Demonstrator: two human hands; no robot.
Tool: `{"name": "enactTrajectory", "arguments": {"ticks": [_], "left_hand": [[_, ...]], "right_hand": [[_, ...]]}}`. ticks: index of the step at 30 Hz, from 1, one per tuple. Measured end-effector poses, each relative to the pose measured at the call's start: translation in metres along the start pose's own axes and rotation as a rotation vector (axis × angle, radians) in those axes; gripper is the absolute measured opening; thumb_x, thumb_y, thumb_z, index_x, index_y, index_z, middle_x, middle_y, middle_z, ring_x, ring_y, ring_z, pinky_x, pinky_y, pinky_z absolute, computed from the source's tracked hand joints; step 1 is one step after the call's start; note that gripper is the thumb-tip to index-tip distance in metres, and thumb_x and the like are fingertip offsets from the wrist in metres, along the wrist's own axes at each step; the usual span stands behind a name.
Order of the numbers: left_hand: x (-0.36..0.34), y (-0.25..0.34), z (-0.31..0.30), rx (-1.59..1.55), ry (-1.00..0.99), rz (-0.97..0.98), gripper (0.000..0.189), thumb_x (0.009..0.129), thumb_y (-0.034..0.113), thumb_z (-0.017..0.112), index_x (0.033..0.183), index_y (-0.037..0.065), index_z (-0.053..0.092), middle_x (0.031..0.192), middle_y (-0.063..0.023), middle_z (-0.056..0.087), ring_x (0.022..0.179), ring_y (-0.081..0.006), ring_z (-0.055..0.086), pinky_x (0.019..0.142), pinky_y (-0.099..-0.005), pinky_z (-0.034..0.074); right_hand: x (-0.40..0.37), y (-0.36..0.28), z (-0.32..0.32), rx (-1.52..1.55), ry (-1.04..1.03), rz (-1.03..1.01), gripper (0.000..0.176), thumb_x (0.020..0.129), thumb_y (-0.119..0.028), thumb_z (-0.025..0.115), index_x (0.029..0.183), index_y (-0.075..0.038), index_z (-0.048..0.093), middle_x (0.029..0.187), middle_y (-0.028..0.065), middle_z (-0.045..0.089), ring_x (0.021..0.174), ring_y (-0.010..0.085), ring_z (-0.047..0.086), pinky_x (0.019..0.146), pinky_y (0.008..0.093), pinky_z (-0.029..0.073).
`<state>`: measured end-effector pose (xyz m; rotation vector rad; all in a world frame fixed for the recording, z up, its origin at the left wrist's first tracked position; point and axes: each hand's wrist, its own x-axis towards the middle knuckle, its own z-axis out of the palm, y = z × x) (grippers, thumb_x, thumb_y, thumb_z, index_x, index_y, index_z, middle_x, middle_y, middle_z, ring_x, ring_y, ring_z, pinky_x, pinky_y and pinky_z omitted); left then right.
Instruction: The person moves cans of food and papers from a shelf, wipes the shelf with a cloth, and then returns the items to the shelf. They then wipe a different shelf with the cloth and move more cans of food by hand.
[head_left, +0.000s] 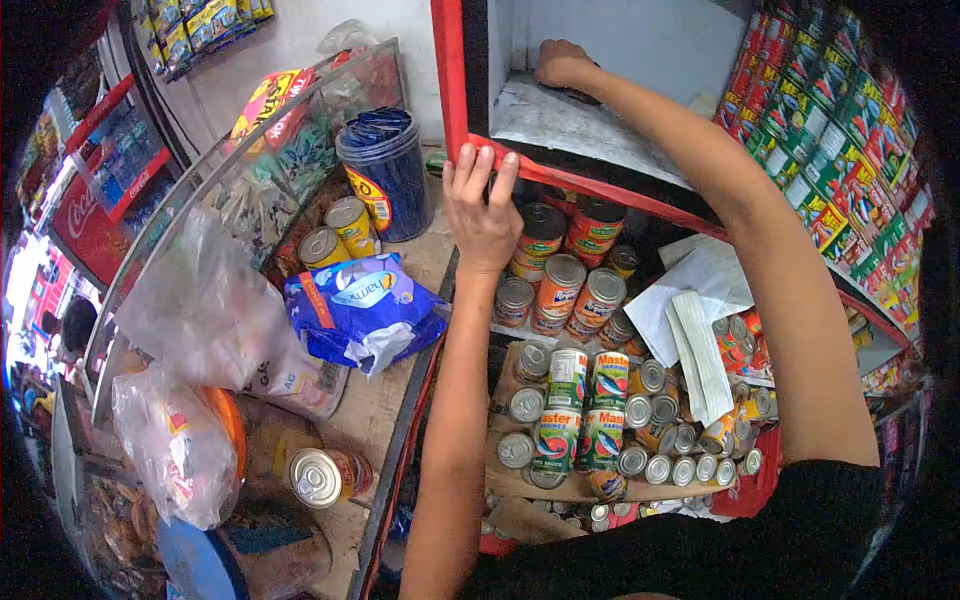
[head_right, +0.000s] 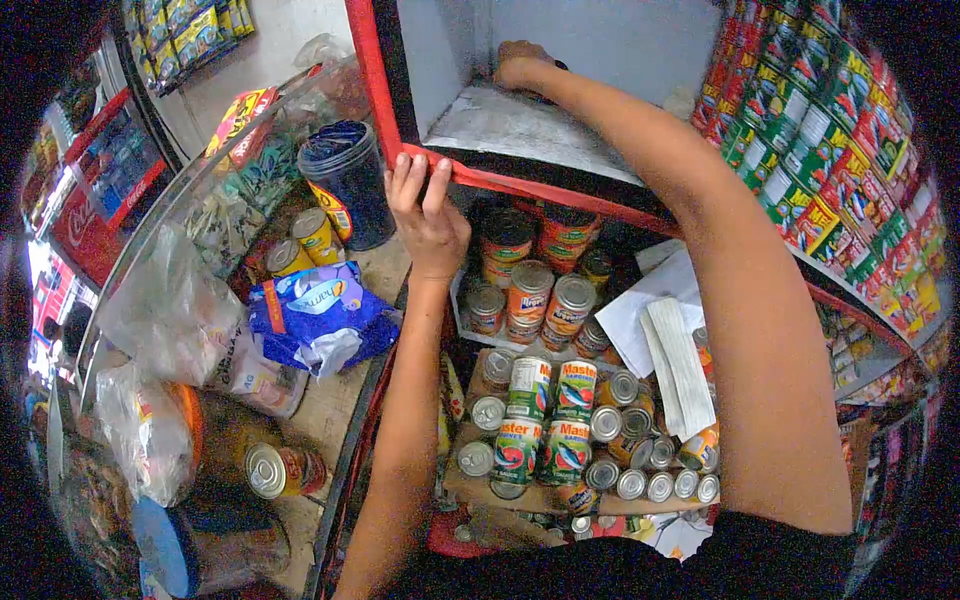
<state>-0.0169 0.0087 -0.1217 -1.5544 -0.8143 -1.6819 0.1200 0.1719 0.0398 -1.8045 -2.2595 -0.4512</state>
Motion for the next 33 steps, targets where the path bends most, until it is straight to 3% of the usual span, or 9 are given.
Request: {"name": "enactTrajectory", "arguments": {"ticks": [6, 11, 12, 17, 21, 25, 29, 31, 33], "left_hand": [[-0.002, 0.000, 0.002, -0.011, 0.007, -0.004, 0.048, 0.077, -0.005, 0.051, 0.121, 0.013, 0.047, 0.123, -0.0103, 0.042, 0.121, -0.0317, 0.038, 0.102, -0.0492, 0.030], [0.000, -0.001, -0.002, -0.024, -0.021, -0.006, 0.050, 0.075, -0.007, 0.052, 0.121, 0.012, 0.046, 0.124, -0.0105, 0.041, 0.122, -0.0315, 0.038, 0.102, -0.0497, 0.029], [-0.004, 0.003, -0.003, -0.038, -0.028, -0.011, 0.050, 0.075, -0.007, 0.052, 0.121, 0.012, 0.046, 0.124, -0.0105, 0.041, 0.122, -0.0315, 0.038, 0.102, -0.0497, 0.029], [-0.001, -0.001, -0.001, -0.010, -0.003, 0.011, 0.052, 0.074, -0.007, 0.052, 0.122, 0.013, 0.045, 0.124, -0.0099, 0.041, 0.122, -0.0316, 0.038, 0.102, -0.0501, 0.029], [-0.001, -0.001, -0.001, -0.004, -0.002, 0.010, 0.054, 0.073, -0.007, 0.053, 0.122, 0.013, 0.045, 0.124, -0.0099, 0.041, 0.122, -0.0313, 0.038, 0.102, -0.0500, 0.030], [0.000, -0.001, -0.001, 0.005, -0.003, 0.013, 0.052, 0.074, -0.006, 0.053, 0.122, 0.013, 0.045, 0.123, -0.0099, 0.042, 0.122, -0.0312, 0.038, 0.102, -0.0500, 0.030], [-0.001, -0.001, 0.001, -0.004, 0.007, 0.008, 0.052, 0.074, -0.006, 0.052, 0.121, 0.013, 0.046, 0.123, -0.0101, 0.042, 0.121, -0.0311, 0.038, 0.102, -0.0499, 0.030], [0.005, -0.006, 0.002, 0.008, 0.013, 0.011, 0.052, 0.074, -0.006, 0.052, 0.121, 0.013, 0.045, 0.123, -0.0103, 0.042, 0.121, -0.0311, 0.038, 0.101, -0.0500, 0.030], [0.000, -0.001, -0.002, -0.008, -0.019, -0.002, 0.052, 0.074, -0.006, 0.053, 0.121, 0.014, 0.045, 0.122, -0.0106, 0.042, 0.122, -0.0313, 0.038, 0.101, -0.0503, 0.030]], "right_hand": [[-0.003, -0.002, 0.003, 0.038, 0.137, -0.076, 0.037, 0.074, -0.032, 0.061, 0.096, -0.003, 0.065, 0.103, 0.0165, 0.062, 0.093, 0.0328, 0.061, 0.077, 0.0424, 0.049], [0.002, 0.029, -0.026, 0.698, -0.117, -0.240, 0.028, 0.073, -0.019, 0.055, 0.084, 0.004, 0.064, 0.089, 0.0201, 0.063, 0.086, 0.0264, 0.060, 0.075, 0.0420, 0.045], [0.002, 0.027, -0.024, 0.667, -0.021, 0.051, 0.027, 0.072, -0.019, 0.056, 0.082, 0.005, 0.064, 0.084, 0.0169, 0.063, 0.079, 0.0264, 0.060, 0.072, 0.0410, 0.045], [0.005, 0.005, 0.017, -0.032, 0.252, -0.087, 0.029, 0.075, -0.024, 0.059, 0.090, 0.000, 0.065, 0.096, 0.0142, 0.064, 0.089, 0.0223, 0.058, 0.075, 0.0365, 0.046], [0.002, 0.004, -0.023, 0.509, -0.210, -0.235, 0.028, 0.075, -0.025, 0.055, 0.087, -0.002, 0.065, 0.103, 0.0222, 0.061, 0.099, 0.0346, 0.057, 0.083, 0.0459, 0.044], [0.025, 0.012, 0.011, 0.194, 0.275, -0.321, 0.030, 0.071, -0.024, 0.055, 0.085, 0.001, 0.065, 0.097, 0.0240, 0.061, 0.091, 0.0356, 0.060, 0.078, 0.0472, 0.046], [0.017, 0.008, -0.003, 0.030, 0.044, -0.349, 0.035, 0.071, -0.015, 0.056, 0.103, -0.002, 0.063, 0.107, 0.0219, 0.059, 0.102, 0.0365, 0.054, 0.089, 0.0389, 0.042], [-0.010, 0.010, -0.042, 0.654, -0.314, -0.327, 0.034, 0.072, -0.015, 0.056, 0.103, -0.002, 0.063, 0.105, 0.0230, 0.059, 0.105, 0.0355, 0.052, 0.092, 0.0385, 0.040], [-0.010, 0.015, -0.022, 0.627, -0.158, -0.243, 0.034, 0.071, -0.017, 0.057, 0.099, 0.001, 0.063, 0.104, 0.0234, 0.059, 0.103, 0.0349, 0.054, 0.090, 0.0407, 0.041]]}}
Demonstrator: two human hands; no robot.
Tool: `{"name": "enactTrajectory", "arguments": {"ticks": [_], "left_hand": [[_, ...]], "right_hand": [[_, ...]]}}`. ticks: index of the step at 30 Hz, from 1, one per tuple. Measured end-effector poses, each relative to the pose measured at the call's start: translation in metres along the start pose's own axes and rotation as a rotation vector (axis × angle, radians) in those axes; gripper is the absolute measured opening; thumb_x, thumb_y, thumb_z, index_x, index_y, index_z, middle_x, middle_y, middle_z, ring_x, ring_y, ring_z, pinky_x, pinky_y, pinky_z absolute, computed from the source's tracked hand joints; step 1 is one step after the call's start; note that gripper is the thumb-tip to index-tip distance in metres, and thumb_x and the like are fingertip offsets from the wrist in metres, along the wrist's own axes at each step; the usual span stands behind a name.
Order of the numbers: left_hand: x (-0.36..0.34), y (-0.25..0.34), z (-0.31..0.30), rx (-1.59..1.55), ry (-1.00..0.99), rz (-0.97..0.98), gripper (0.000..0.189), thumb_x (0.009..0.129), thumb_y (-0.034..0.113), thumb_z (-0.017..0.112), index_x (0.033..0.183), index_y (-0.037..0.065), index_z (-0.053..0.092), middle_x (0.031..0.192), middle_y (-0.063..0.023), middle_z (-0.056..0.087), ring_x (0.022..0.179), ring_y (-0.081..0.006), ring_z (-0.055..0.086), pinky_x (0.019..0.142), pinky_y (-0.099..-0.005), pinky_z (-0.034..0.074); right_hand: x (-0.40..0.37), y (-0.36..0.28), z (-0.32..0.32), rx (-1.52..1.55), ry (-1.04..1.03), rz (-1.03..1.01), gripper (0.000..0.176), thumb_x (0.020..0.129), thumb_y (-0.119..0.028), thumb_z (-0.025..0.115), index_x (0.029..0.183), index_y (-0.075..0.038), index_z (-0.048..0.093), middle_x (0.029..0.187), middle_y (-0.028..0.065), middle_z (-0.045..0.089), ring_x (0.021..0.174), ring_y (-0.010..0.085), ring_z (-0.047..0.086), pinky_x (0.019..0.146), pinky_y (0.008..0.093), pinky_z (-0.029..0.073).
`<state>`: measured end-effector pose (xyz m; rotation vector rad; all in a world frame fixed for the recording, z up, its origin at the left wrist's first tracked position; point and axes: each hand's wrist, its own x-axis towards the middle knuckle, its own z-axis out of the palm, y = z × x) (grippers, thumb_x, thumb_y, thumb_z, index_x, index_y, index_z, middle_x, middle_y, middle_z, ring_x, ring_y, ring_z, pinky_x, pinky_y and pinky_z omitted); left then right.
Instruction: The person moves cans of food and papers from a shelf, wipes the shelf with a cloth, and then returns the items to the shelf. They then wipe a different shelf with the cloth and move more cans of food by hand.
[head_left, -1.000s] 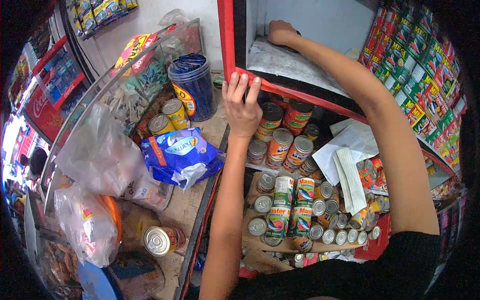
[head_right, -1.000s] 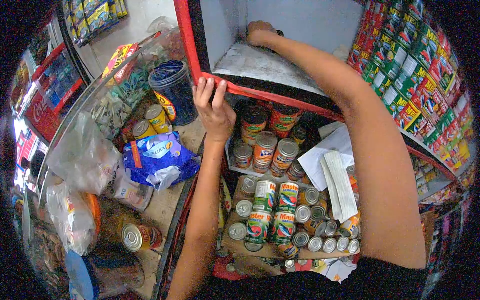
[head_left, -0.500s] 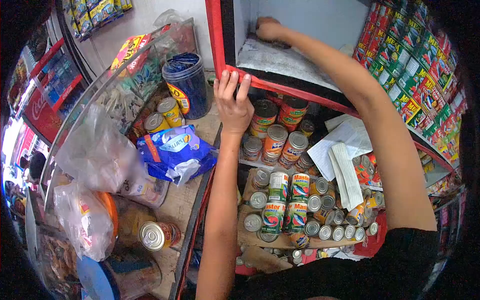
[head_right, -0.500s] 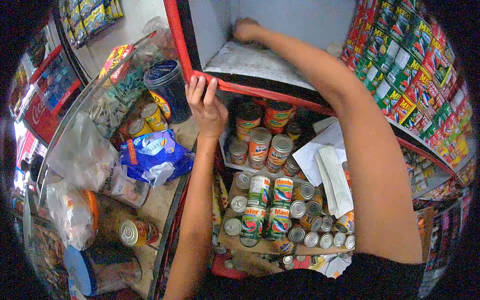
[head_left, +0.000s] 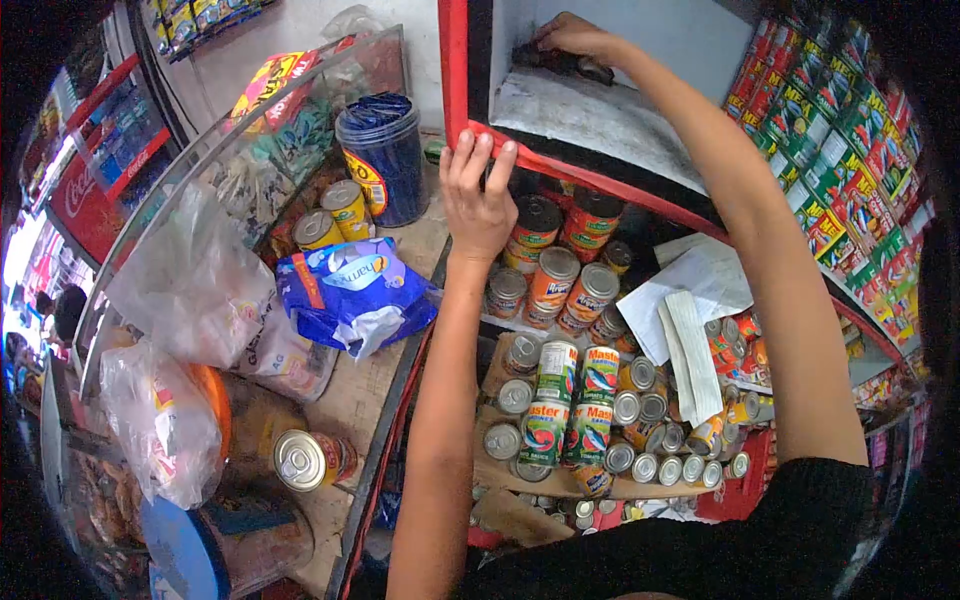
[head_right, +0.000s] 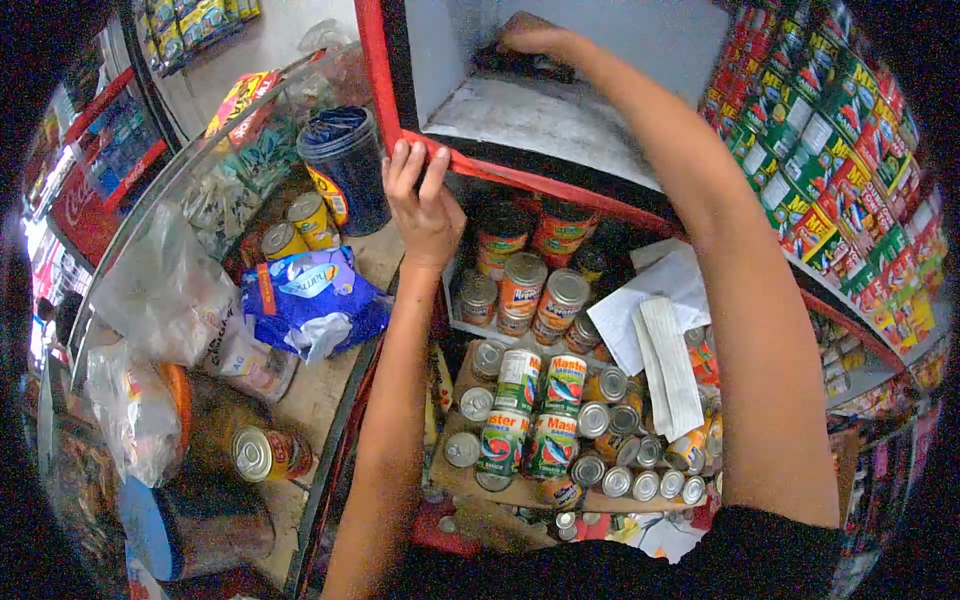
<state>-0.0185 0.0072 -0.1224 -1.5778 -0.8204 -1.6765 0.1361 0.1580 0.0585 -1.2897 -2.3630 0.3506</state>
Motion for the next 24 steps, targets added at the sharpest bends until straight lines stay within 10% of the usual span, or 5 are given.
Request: {"name": "enactTrajectory", "arguments": {"ticks": [3, 9, 12, 18, 24], "left_hand": [[-0.001, -0.001, 0.004, 0.006, 0.010, 0.009, 0.053, 0.074, -0.006, 0.053, 0.122, 0.014, 0.045, 0.123, -0.0106, 0.041, 0.122, -0.0315, 0.037, 0.101, -0.0506, 0.029], [0.000, 0.000, 0.001, 0.010, 0.000, -0.002, 0.055, 0.073, -0.007, 0.053, 0.123, 0.015, 0.044, 0.124, -0.0097, 0.041, 0.122, -0.0315, 0.037, 0.103, -0.0497, 0.028], [0.000, 0.000, 0.002, 0.024, 0.025, -0.012, 0.054, 0.074, -0.003, 0.054, 0.123, 0.018, 0.045, 0.125, -0.0065, 0.041, 0.123, -0.0286, 0.038, 0.102, -0.0478, 0.030], [0.000, 0.000, 0.002, 0.038, 0.027, 0.008, 0.056, 0.073, -0.004, 0.055, 0.124, 0.017, 0.045, 0.125, -0.0071, 0.040, 0.123, -0.0289, 0.037, 0.103, -0.0477, 0.029], [-0.001, 0.003, 0.001, 0.047, 0.010, -0.002, 0.059, 0.071, -0.005, 0.056, 0.124, 0.016, 0.044, 0.124, -0.0079, 0.040, 0.123, -0.0297, 0.038, 0.103, -0.0490, 0.029]], "right_hand": [[0.017, 0.019, 0.035, -0.577, 0.276, -0.003, 0.040, 0.069, -0.020, 0.062, 0.102, 0.003, 0.059, 0.100, 0.0234, 0.061, 0.095, 0.0350, 0.060, 0.081, 0.0432, 0.047], [-0.034, -0.042, 0.047, -0.417, 0.198, -0.065, 0.035, 0.069, -0.010, 0.055, 0.102, 0.003, 0.062, 0.101, 0.0217, 0.062, 0.094, 0.0373, 0.059, 0.086, 0.0390, 0.046], [-0.107, -0.114, 0.009, 0.145, -0.312, -0.075, 0.032, 0.073, -0.010, 0.060, 0.104, -0.004, 0.065, 0.090, 0.0088, 0.066, 0.082, 0.0174, 0.060, 0.076, 0.0285, 0.046], [-0.083, -0.070, -0.021, -0.437, 0.183, -0.136, 0.030, 0.067, -0.005, 0.054, 0.094, 0.001, 0.066, 0.082, 0.0168, 0.066, 0.071, 0.0227, 0.061, 0.066, 0.0334, 0.048], [-0.099, -0.121, 0.005, -0.309, -0.334, -0.246, 0.026, 0.063, -0.008, 0.052, 0.081, 0.006, 0.065, 0.068, 0.0163, 0.063, 0.065, 0.0222, 0.060, 0.062, 0.0347, 0.047]]}}
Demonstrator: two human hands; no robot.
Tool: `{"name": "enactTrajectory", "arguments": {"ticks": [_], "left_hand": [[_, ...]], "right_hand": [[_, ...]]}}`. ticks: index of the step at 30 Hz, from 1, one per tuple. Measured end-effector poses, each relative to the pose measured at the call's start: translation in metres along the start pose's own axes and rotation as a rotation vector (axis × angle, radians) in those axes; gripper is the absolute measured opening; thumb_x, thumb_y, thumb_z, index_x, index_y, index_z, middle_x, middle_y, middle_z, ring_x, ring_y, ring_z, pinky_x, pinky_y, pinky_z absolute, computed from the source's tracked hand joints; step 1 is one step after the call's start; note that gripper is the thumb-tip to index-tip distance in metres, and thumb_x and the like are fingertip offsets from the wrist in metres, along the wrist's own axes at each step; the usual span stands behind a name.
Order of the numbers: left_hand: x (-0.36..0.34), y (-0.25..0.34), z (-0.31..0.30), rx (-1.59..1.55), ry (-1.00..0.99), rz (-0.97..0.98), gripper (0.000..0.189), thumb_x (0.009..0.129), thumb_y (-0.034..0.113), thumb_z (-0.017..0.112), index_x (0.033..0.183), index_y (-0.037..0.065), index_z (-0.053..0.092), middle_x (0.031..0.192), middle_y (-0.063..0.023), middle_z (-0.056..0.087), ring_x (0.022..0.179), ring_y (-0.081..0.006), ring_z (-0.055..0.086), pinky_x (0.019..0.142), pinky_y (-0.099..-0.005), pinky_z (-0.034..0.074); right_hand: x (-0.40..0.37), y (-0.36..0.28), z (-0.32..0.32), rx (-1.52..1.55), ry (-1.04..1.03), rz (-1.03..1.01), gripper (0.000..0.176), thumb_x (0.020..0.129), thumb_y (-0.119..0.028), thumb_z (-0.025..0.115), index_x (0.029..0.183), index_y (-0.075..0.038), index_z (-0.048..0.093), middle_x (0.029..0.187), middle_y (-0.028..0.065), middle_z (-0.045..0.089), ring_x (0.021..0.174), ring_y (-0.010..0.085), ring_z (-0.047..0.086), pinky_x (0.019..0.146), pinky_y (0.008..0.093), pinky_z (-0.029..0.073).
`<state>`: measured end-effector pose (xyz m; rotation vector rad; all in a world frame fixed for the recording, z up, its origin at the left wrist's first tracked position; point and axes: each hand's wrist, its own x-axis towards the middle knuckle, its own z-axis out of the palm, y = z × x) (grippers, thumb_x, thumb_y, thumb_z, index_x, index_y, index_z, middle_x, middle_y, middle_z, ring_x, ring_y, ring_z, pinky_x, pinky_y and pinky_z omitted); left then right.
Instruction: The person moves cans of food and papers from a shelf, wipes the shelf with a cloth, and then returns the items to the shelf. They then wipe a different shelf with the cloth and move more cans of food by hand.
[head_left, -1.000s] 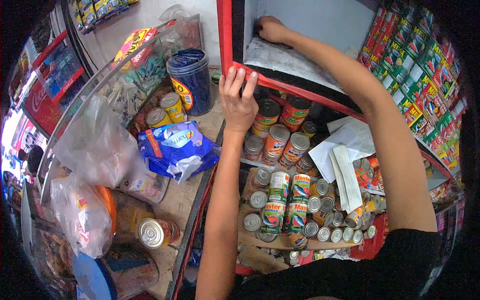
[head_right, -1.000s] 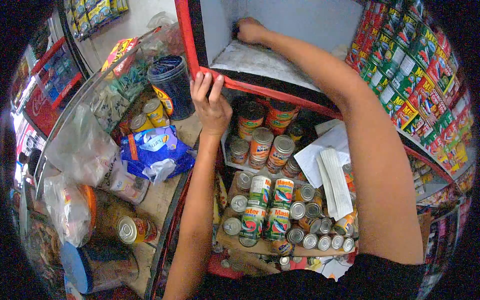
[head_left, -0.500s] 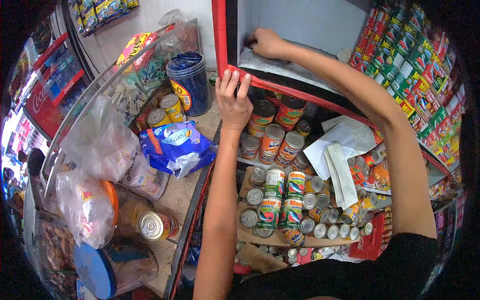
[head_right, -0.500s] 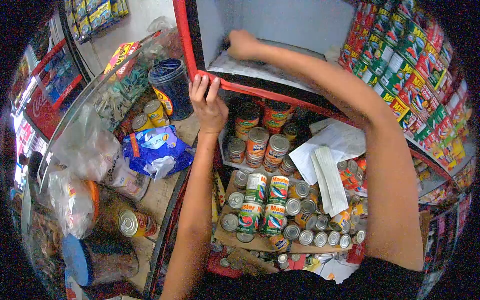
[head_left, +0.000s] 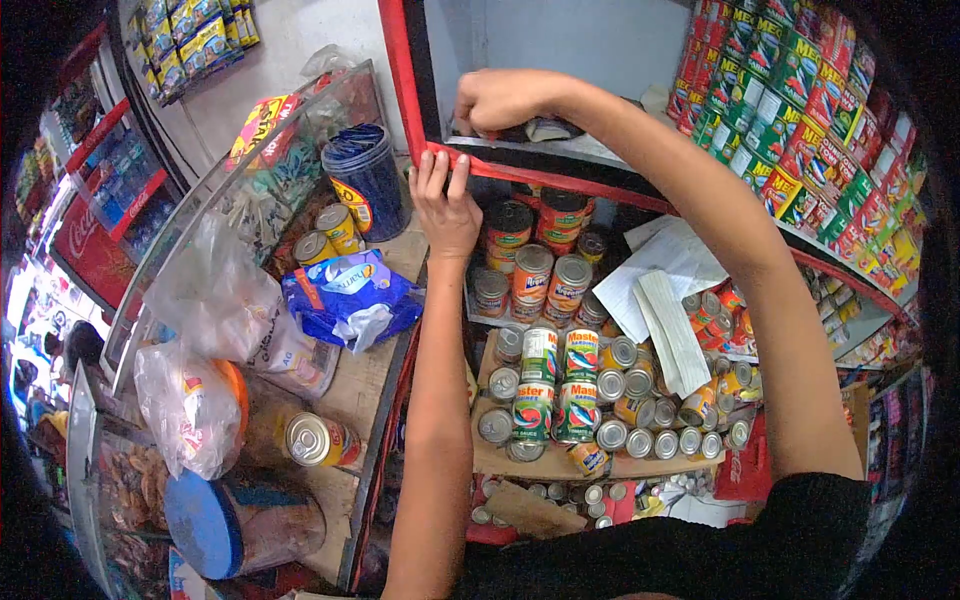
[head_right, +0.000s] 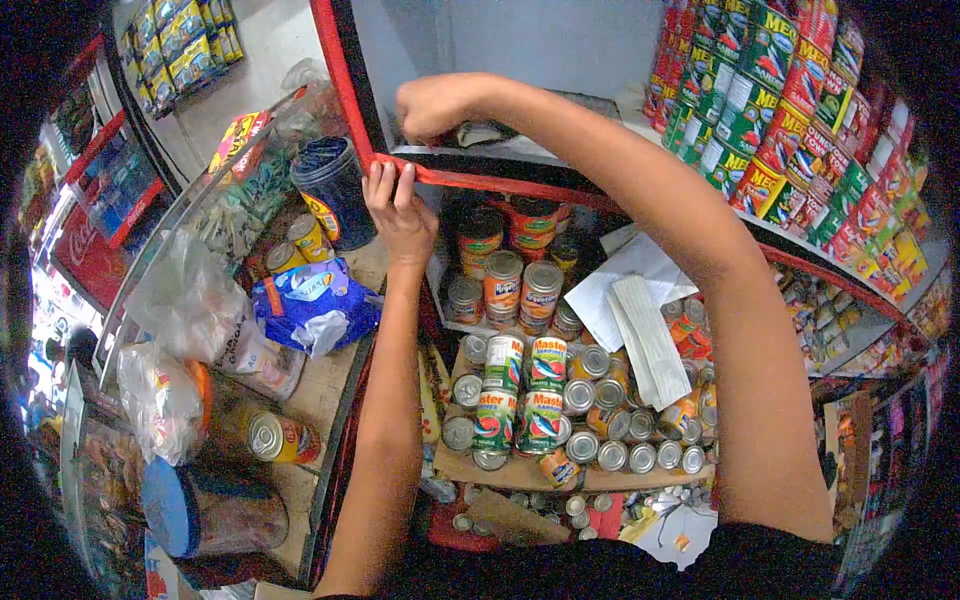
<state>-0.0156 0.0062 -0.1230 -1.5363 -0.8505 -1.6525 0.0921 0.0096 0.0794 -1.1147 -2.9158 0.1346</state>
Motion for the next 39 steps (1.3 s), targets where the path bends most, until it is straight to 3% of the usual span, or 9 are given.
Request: {"name": "enactTrajectory", "arguments": {"ticks": [4, 10, 21, 24, 29, 33, 36, 38, 39], "left_hand": [[0.004, -0.003, 0.003, 0.001, 0.019, 0.004, 0.061, 0.069, -0.006, 0.055, 0.124, 0.017, 0.042, 0.123, -0.0081, 0.041, 0.122, -0.0305, 0.038, 0.102, -0.0501, 0.029], [0.002, -0.002, 0.004, 0.006, 0.019, 0.005, 0.058, 0.070, -0.006, 0.055, 0.122, 0.017, 0.043, 0.124, -0.0075, 0.040, 0.123, -0.0299, 0.037, 0.102, -0.0495, 0.029], [0.001, -0.004, 0.006, 0.017, 0.031, 0.032, 0.059, 0.070, -0.007, 0.053, 0.123, 0.017, 0.042, 0.126, -0.0065, 0.038, 0.124, -0.0295, 0.036, 0.103, -0.0496, 0.028], [0.001, -0.001, 0.001, 0.014, -0.010, 0.002, 0.060, 0.070, -0.007, 0.053, 0.124, 0.016, 0.042, 0.126, -0.0063, 0.038, 0.125, -0.0294, 0.036, 0.103, -0.0496, 0.028], [0.000, -0.002, 0.001, 0.015, -0.018, 0.009, 0.062, 0.069, -0.007, 0.053, 0.125, 0.016, 0.041, 0.127, -0.0074, 0.038, 0.125, -0.0295, 0.035, 0.104, -0.0495, 0.027], [0.001, -0.002, 0.003, 0.024, 0.010, 0.025, 0.063, 0.069, -0.007, 0.053, 0.126, 0.016, 0.040, 0.127, -0.0079, 0.037, 0.126, -0.0297, 0.034, 0.104, -0.0496, 0.026], [0.001, -0.001, 0.001, 0.020, -0.005, 0.017, 0.063, 0.070, -0.007, 0.053, 0.126, 0.016, 0.039, 0.127, -0.0079, 0.037, 0.126, -0.0296, 0.034, 0.105, -0.0496, 0.026], [0.000, -0.003, 0.001, 0.026, -0.013, 0.017, 0.062, 0.070, -0.007, 0.053, 0.126, 0.016, 0.039, 0.127, -0.0078, 0.037, 0.126, -0.0294, 0.034, 0.104, -0.0496, 0.026], [0.001, -0.002, 0.002, 0.029, -0.015, 0.016, 0.061, 0.071, -0.006, 0.054, 0.126, 0.016, 0.040, 0.127, -0.0076, 0.038, 0.126, -0.0293, 0.034, 0.104, -0.0495, 0.026]], "right_hand": [[-0.032, 0.023, -0.005, 0.755, 0.403, -0.002, 0.028, 0.062, -0.006, 0.056, 0.086, 0.004, 0.067, 0.071, 0.0082, 0.063, 0.063, 0.0166, 0.057, 0.059, 0.0301, 0.047], [-0.050, 0.031, -0.010, 0.101, -0.137, 0.111, 0.031, 0.063, -0.001, 0.059, 0.092, -0.001, 0.068, 0.079, 0.0081, 0.066, 0.065, 0.0137, 0.058, 0.062, 0.0282, 0.048], [0.012, 0.040, -0.023, 0.763, 0.770, 0.213, 0.028, 0.072, -0.015, 0.064, 0.098, -0.005, 0.065, 0.088, 0.0079, 0.066, 0.075, 0.0185, 0.058, 0.070, 0.0309, 0.046], [0.009, 0.016, -0.095, 1.416, 1.003, -0.295, 0.044, 0.077, -0.001, 0.053, 0.121, 0.001, 0.049, 0.090, 0.0128, 0.060, 0.083, 0.0225, 0.056, 0.070, 0.0373, 0.047], [0.073, -0.013, -0.051, 1.121, 1.261, -0.492, 0.034, 0.070, -0.001, 0.048, 0.101, 0.000, 0.061, 0.088, 0.0102, 0.064, 0.082, 0.0191, 0.058, 0.073, 0.0343, 0.046], [0.011, 0.005, 0.042, 0.736, 0.798, -0.188, 0.046, 0.068, 0.004, 0.046, 0.114, -0.002, 0.054, 0.099, 0.0105, 0.061, 0.089, 0.0175, 0.056, 0.081, 0.0309, 0.044], [-0.033, -0.008, -0.045, 0.445, 0.309, 0.075, 0.039, 0.067, 0.005, 0.047, 0.105, 0.000, 0.055, 0.086, 0.0115, 0.061, 0.078, 0.0193, 0.059, 0.070, 0.0317, 0.047], [0.009, 0.046, -0.097, 0.901, 0.652, 0.316, 0.041, 0.067, 0.004, 0.048, 0.108, 0.001, 0.051, 0.077, 0.0118, 0.059, 0.068, 0.0205, 0.059, 0.061, 0.0298, 0.047], [0.019, 0.052, -0.118, 1.094, 0.932, -0.011, 0.047, 0.071, 0.003, 0.046, 0.117, 0.000, 0.047, 0.080, 0.0126, 0.059, 0.069, 0.0217, 0.057, 0.060, 0.0315, 0.047]]}}
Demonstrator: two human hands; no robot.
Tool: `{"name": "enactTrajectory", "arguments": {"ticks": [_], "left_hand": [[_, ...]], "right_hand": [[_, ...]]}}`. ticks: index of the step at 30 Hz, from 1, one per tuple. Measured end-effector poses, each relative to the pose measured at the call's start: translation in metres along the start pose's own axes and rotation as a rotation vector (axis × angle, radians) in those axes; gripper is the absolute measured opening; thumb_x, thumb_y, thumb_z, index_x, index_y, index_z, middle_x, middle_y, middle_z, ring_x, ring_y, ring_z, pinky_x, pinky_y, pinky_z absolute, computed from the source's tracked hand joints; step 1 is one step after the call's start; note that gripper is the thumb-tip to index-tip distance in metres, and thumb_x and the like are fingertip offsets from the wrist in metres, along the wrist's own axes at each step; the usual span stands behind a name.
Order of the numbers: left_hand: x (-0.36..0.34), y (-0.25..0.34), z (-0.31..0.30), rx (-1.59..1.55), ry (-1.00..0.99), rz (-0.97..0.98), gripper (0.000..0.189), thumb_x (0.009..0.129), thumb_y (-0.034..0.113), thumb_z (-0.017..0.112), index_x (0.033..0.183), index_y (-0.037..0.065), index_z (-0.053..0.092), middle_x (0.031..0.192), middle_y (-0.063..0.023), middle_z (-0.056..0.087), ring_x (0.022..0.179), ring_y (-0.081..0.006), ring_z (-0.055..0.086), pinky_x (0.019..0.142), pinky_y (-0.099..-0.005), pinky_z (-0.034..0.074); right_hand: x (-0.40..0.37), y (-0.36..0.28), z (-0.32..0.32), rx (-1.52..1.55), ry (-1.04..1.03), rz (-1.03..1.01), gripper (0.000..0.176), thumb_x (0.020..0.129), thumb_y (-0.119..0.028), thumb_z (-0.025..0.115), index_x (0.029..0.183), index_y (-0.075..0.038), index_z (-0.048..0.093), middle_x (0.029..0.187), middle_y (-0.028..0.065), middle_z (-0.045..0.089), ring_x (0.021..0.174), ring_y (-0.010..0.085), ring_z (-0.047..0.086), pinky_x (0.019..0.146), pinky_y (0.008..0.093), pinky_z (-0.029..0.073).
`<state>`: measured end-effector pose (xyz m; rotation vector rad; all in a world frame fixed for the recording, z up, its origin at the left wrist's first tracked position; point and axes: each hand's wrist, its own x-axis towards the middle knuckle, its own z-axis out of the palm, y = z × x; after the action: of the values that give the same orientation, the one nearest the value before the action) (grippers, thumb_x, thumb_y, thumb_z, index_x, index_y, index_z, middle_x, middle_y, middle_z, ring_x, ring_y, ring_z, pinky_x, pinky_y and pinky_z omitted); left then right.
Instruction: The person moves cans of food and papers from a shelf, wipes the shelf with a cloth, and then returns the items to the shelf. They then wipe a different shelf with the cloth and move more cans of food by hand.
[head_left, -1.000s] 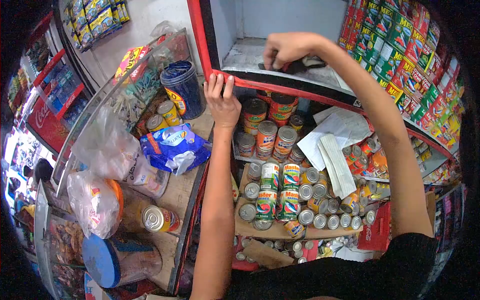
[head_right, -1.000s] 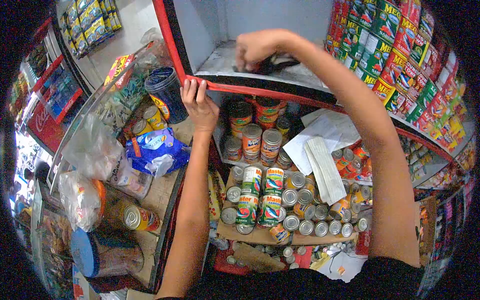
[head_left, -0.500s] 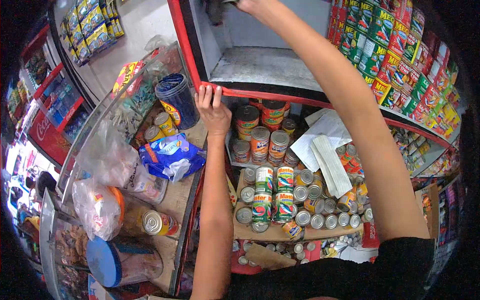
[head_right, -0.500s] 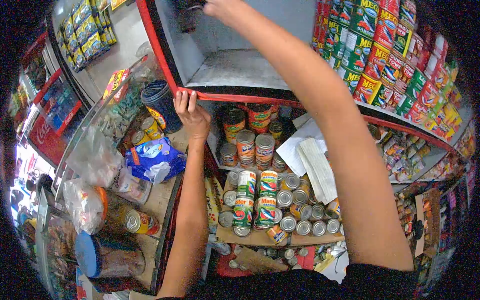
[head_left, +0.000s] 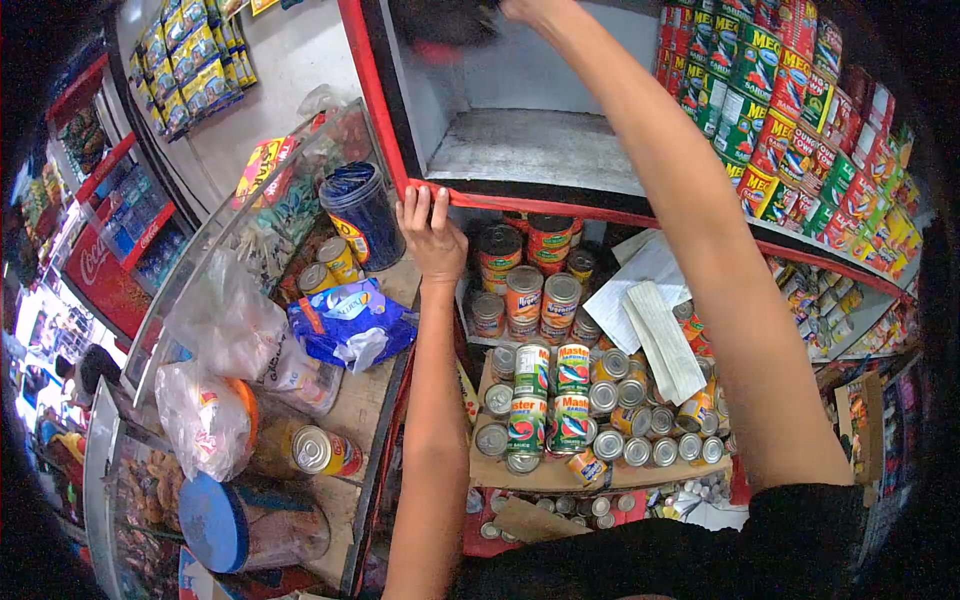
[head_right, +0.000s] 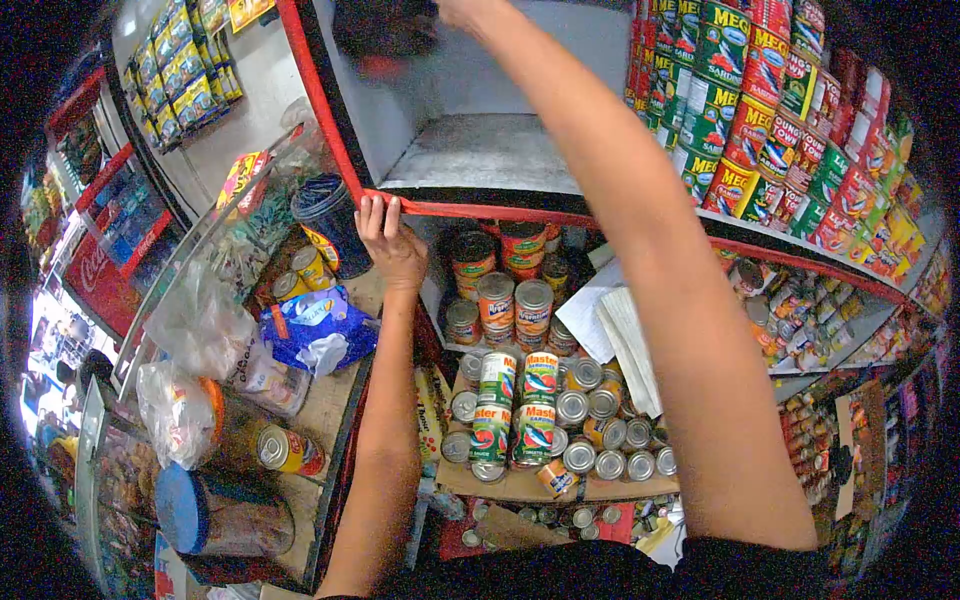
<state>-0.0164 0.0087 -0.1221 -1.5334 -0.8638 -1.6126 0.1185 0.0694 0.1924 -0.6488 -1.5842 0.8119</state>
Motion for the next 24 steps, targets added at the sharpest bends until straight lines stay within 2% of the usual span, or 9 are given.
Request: {"name": "enactTrajectory", "arguments": {"ticks": [1, 4, 5, 11, 15, 17, 19, 21, 24], "left_hand": [[0.001, 0.000, -0.001, -0.002, -0.002, 0.004, 0.061, 0.071, -0.006, 0.054, 0.126, 0.016, 0.040, 0.127, -0.0076, 0.038, 0.126, -0.0293, 0.034, 0.104, -0.0495, 0.026], [0.002, 0.001, -0.002, -0.020, -0.010, -0.006, 0.060, 0.071, -0.005, 0.054, 0.126, 0.016, 0.040, 0.126, -0.0076, 0.038, 0.126, -0.0291, 0.034, 0.104, -0.0492, 0.026], [0.001, 0.000, -0.001, -0.019, -0.004, -0.003, 0.060, 0.071, -0.005, 0.054, 0.125, 0.016, 0.041, 0.126, -0.0075, 0.038, 0.126, -0.0290, 0.034, 0.104, -0.0492, 0.026], [-0.001, -0.002, 0.002, -0.009, 0.029, 0.005, 0.058, 0.071, -0.005, 0.054, 0.124, 0.016, 0.042, 0.125, -0.0074, 0.039, 0.125, -0.0288, 0.035, 0.104, -0.0495, 0.027], [-0.002, -0.002, 0.002, -0.004, 0.021, 0.009, 0.057, 0.071, -0.006, 0.053, 0.123, 0.015, 0.043, 0.125, -0.0078, 0.039, 0.125, -0.0296, 0.036, 0.103, -0.0499, 0.028], [-0.002, -0.001, 0.001, 0.004, 0.017, 0.017, 0.057, 0.071, -0.007, 0.052, 0.123, 0.014, 0.043, 0.125, -0.0083, 0.039, 0.124, -0.0302, 0.036, 0.103, -0.0500, 0.028], [-0.001, -0.001, 0.001, 0.014, 0.013, 0.017, 0.057, 0.071, -0.007, 0.052, 0.123, 0.014, 0.042, 0.125, -0.0088, 0.039, 0.124, -0.0307, 0.036, 0.103, -0.0501, 0.028], [-0.001, 0.000, 0.000, 0.017, 0.005, 0.013, 0.058, 0.071, -0.007, 0.052, 0.124, 0.014, 0.041, 0.125, -0.0100, 0.039, 0.124, -0.0317, 0.036, 0.102, -0.0503, 0.028], [-0.001, 0.001, 0.003, 0.030, 0.030, 0.012, 0.059, 0.071, -0.008, 0.053, 0.124, 0.014, 0.041, 0.124, -0.0103, 0.039, 0.124, -0.0317, 0.036, 0.102, -0.0504, 0.028]], "right_hand": [[0.019, -0.004, 0.002, 0.333, 0.100, -0.294, 0.052, 0.075, 0.002, 0.043, 0.127, -0.001, 0.043, 0.083, 0.0134, 0.059, 0.070, 0.0229, 0.056, 0.060, 0.0333, 0.047], [0.007, 0.034, 0.046, -0.154, 0.188, -0.156, 0.050, 0.073, -0.008, 0.050, 0.122, -0.001, 0.047, 0.107, 0.0245, 0.056, 0.098, 0.0319, 0.057, 0.079, 0.0416, 0.048], [-0.032, 0.052, 0.065, -0.271, 0.248, -0.195, 0.044, 0.069, 0.001, 0.049, 0.112, 0.001, 0.046, 0.082, 0.0131, 0.060, 0.073, 0.0208, 0.059, 0.064, 0.0321, 0.048], [-0.115, 0.085, 0.021, -0.764, -0.189, -0.445, 0.035, 0.064, 0.000, 0.051, 0.098, 0.003, 0.054, 0.091, 0.0239, 0.060, 0.093, 0.0321, 0.058, 0.083, 0.0402, 0.044], [0.016, 0.051, -0.017, -0.524, 0.362, -0.140, 0.029, 0.067, -0.008, 0.055, 0.093, 0.004, 0.061, 0.089, 0.0220, 0.064, 0.086, 0.0320, 0.062, 0.079, 0.0401, 0.048], [0.039, 0.050, -0.014, -0.576, 0.583, -0.571, 0.044, 0.076, -0.007, 0.046, 0.120, 0.000, 0.050, 0.115, 0.0260, 0.054, 0.109, 0.0359, 0.051, 0.089, 0.0396, 0.043], [0.038, 0.076, 0.038, -0.485, 0.221, -0.385, 0.036, 0.069, -0.008, 0.054, 0.102, 0.004, 0.059, 0.097, 0.0240, 0.061, 0.094, 0.0338, 0.060, 0.086, 0.0400, 0.045], [-0.052, 0.087, 0.084, -0.516, 0.494, -0.683, 0.044, 0.073, -0.006, 0.053, 0.115, 0.005, 0.053, 0.109, 0.0235, 0.057, 0.104, 0.0325, 0.054, 0.093, 0.0373, 0.040], [-0.106, 0.104, 0.067, -0.370, 0.085, -0.519, 0.048, 0.074, -0.005, 0.050, 0.122, 0.005, 0.048, 0.123, 0.0253, 0.048, 0.116, 0.0325, 0.046, 0.103, 0.0362, 0.030]]}}
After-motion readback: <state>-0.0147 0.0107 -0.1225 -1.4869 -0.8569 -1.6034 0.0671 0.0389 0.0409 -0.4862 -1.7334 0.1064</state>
